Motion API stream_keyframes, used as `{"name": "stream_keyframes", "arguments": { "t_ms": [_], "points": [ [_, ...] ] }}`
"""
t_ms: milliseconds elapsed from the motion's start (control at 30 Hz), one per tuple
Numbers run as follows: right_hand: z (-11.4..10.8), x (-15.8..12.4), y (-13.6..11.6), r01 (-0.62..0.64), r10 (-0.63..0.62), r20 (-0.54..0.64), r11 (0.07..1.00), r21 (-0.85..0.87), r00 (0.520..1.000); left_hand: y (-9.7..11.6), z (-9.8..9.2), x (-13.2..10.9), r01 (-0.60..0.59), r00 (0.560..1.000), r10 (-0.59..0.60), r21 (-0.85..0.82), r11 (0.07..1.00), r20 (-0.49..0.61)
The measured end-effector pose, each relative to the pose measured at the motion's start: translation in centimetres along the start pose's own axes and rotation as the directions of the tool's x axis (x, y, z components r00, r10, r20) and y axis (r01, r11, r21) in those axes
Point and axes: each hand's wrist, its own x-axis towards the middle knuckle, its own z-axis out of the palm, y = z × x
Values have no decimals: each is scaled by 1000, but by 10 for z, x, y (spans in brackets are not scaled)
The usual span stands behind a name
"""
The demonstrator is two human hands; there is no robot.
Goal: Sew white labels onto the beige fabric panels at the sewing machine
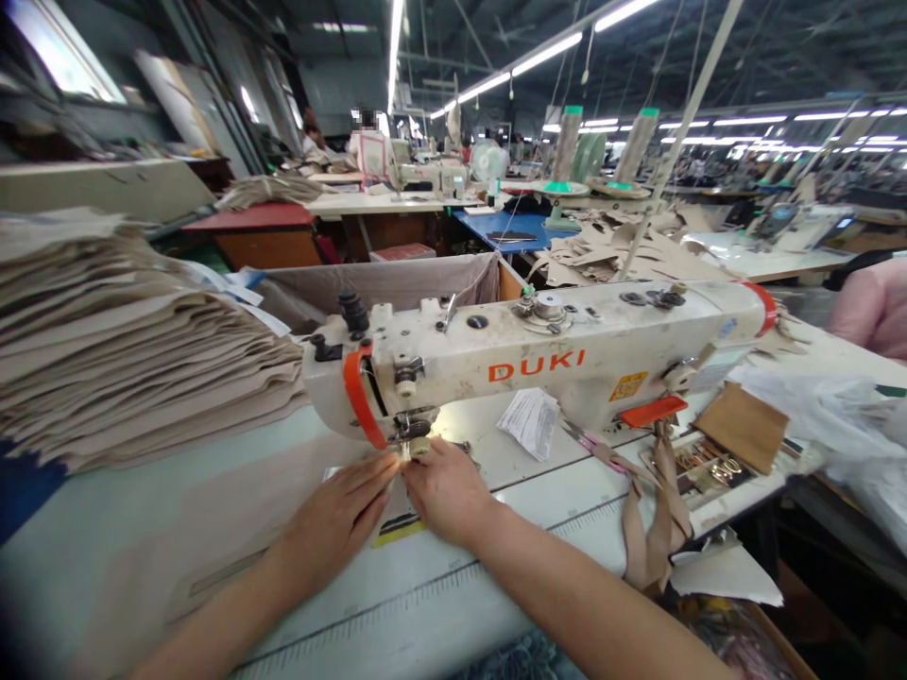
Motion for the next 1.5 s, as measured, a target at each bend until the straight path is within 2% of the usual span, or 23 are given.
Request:
{"name": "stream_keyframes", "arguments": {
  "t_ms": [233,633,800,967,1067,1200,1300,1367,1400,1467,1500],
  "points": [
    [4,-1,2,-16,16,-25,1000,-2,1000,-2,-1,3,-60,998,60,26,998,-7],
    [2,0,0,-1,-1,-24,998,-63,1000,-7,2,4,-76,996,77,25,997,-37],
    [0,-1,1,-6,6,-5,998,-70,1000,-16,5,8,4,1000,-5,3,1000,28],
    [-3,-3,1,-18,19,13,997,-70,1000,-19,4,15,24,999,-24,-3,1000,23],
    [0,-6,1,-4,3,-25,999,-46,1000,-16,1,7,48,998,-47,-18,999,49],
    [5,-12,2,36,-34,-112,999,10,993,-1,-16,-27,50,994,-48,-19,999,100],
    [7,-15,2,73,-64,-159,996,52,985,17,-40,-50,59,994,-63,41,997,93],
    [7,-16,2,92,-78,-169,993,72,983,26,-61,-62,143,990,-142,112,983,-19],
    [7,-16,2,98,-84,-171,992,77,982,30,-70,-68,219,973,-206,136,966,-105],
    [7,-16,2,114,-99,-173,990,83,980,35,-86,-84,385,908,-345,150,911,-238],
    [6,-17,2,122,-106,-177,989,85,978,37,-90,-96,434,888,-391,159,887,-242]
  ]
}}
